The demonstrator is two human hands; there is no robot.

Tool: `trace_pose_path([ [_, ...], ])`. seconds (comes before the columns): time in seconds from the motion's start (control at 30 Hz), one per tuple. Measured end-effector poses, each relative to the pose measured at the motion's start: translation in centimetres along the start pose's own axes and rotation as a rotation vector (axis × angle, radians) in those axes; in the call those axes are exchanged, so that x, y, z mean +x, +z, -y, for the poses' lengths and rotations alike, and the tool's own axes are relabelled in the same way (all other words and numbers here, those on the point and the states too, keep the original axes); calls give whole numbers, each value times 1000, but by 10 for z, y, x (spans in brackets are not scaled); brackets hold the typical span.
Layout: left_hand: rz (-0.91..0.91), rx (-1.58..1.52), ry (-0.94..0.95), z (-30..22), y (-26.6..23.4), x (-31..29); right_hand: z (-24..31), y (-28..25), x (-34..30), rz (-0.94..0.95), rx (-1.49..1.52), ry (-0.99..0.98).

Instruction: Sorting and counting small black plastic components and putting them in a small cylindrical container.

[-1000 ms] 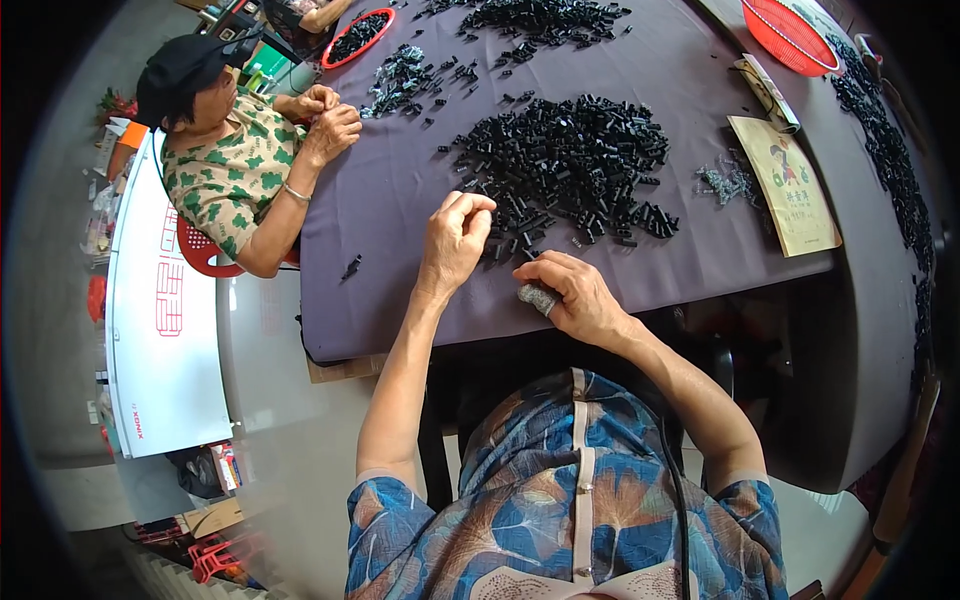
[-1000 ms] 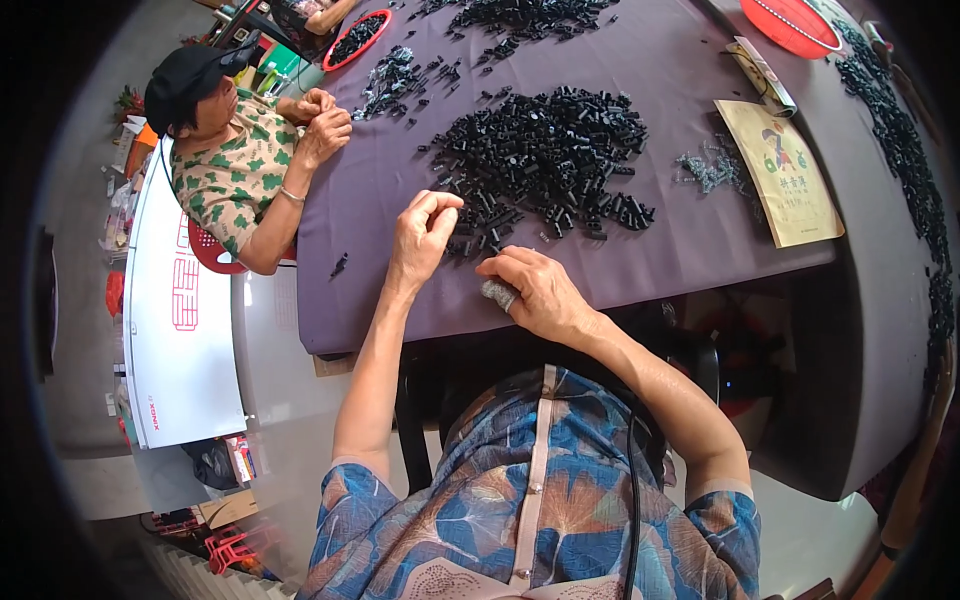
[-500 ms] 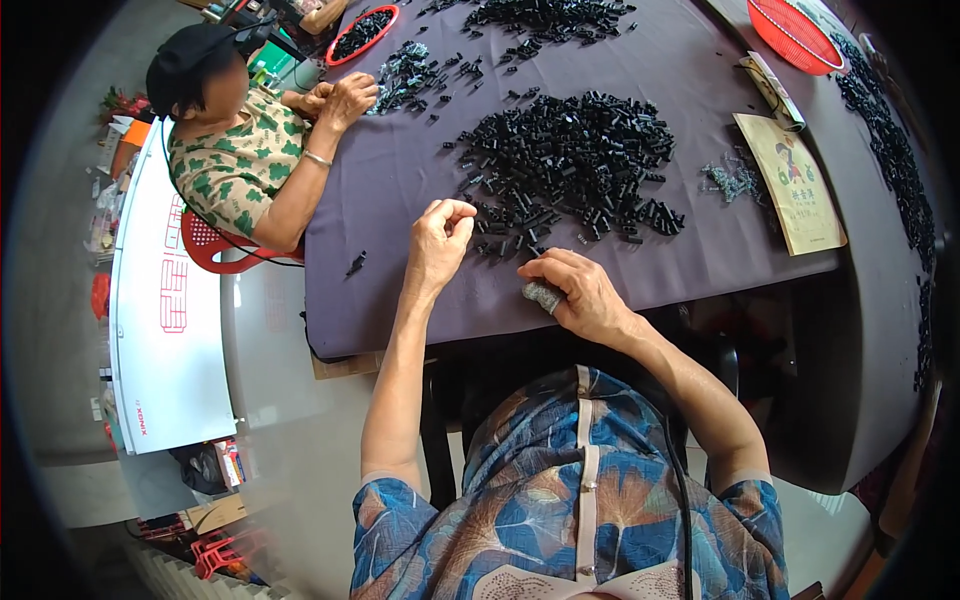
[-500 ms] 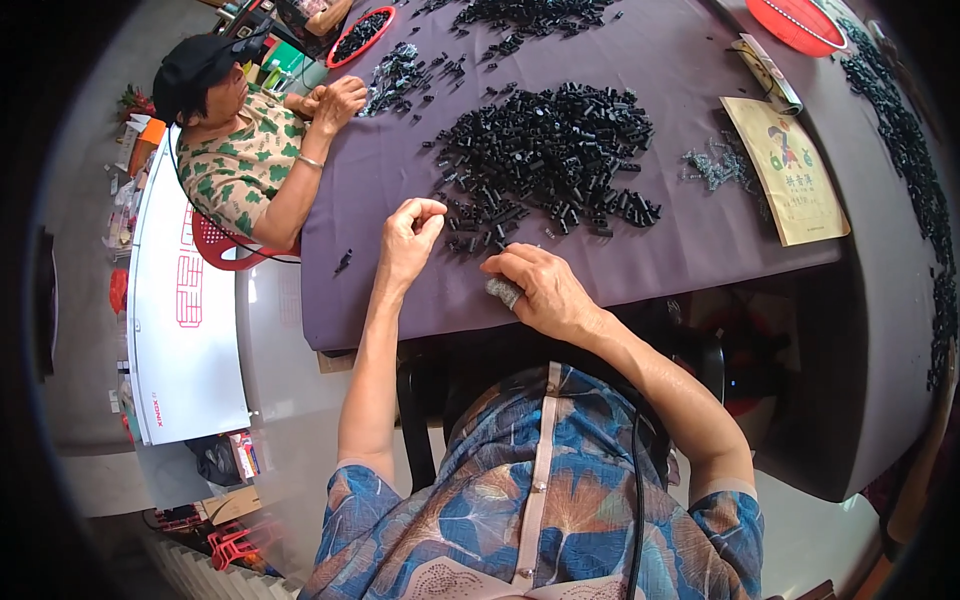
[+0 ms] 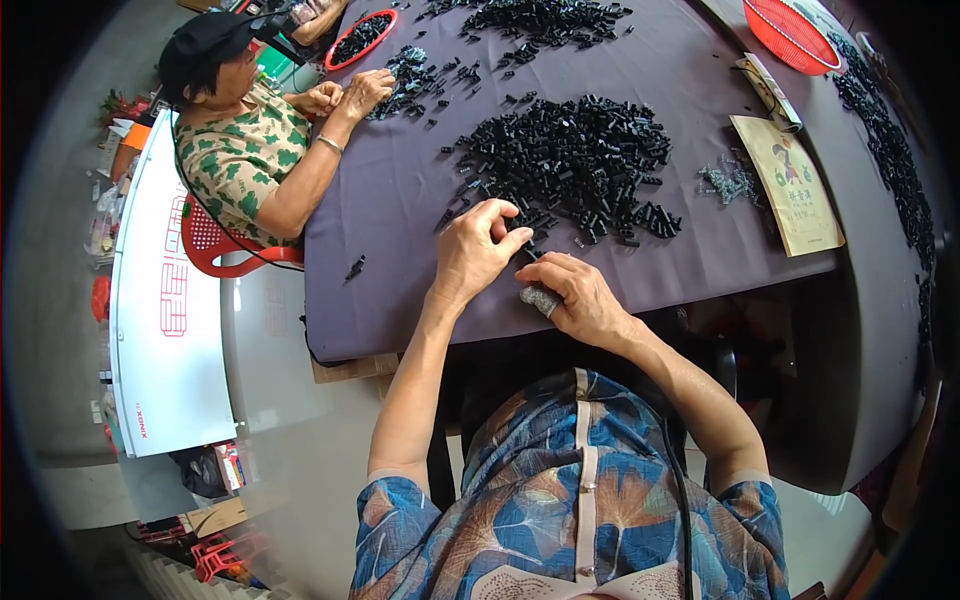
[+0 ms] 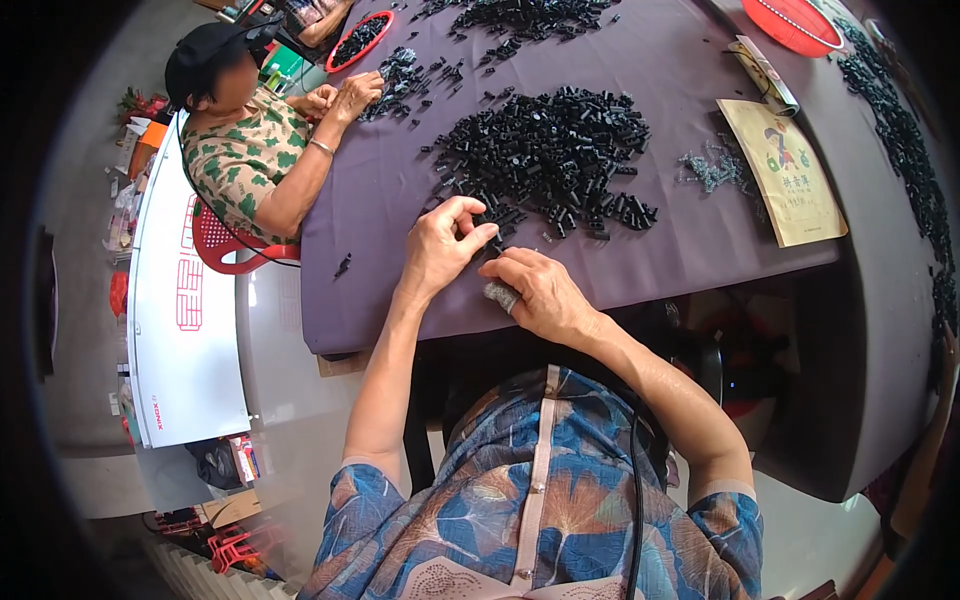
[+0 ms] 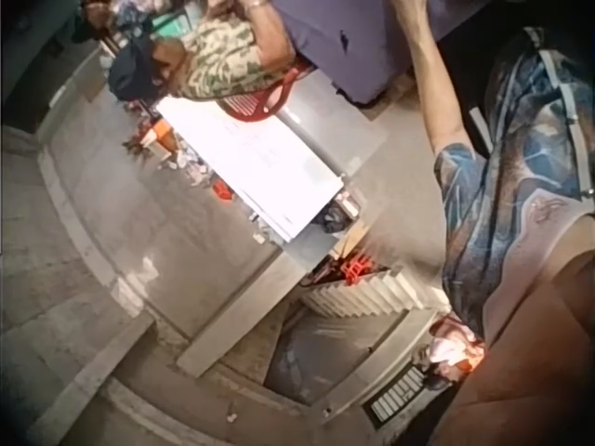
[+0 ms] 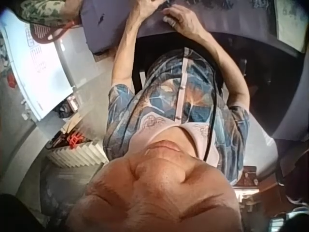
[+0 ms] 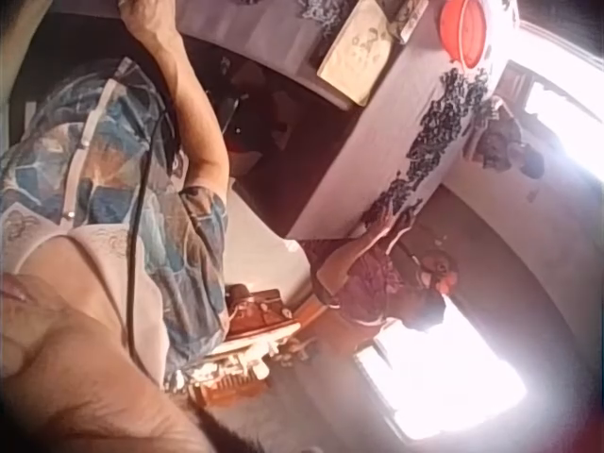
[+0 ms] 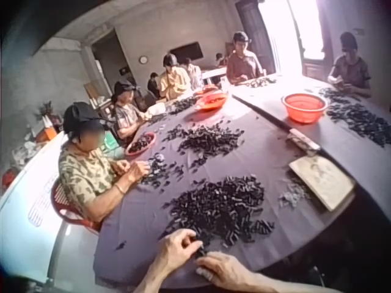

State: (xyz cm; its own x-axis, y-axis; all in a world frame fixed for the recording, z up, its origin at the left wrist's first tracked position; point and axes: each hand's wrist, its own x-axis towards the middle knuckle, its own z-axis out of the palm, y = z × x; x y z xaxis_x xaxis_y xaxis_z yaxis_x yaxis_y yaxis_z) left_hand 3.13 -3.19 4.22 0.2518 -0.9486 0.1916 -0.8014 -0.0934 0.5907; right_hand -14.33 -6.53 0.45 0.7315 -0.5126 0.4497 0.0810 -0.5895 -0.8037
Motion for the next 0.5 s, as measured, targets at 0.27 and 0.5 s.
trace_pose_path([
  [0.27, -130, 74, -8, 18, 16, 22, -3, 2, 0, 2, -16, -31],
  [0.5, -2, -78, -10, 1, 18, 18, -5, 1, 0, 11, -19, -4],
])
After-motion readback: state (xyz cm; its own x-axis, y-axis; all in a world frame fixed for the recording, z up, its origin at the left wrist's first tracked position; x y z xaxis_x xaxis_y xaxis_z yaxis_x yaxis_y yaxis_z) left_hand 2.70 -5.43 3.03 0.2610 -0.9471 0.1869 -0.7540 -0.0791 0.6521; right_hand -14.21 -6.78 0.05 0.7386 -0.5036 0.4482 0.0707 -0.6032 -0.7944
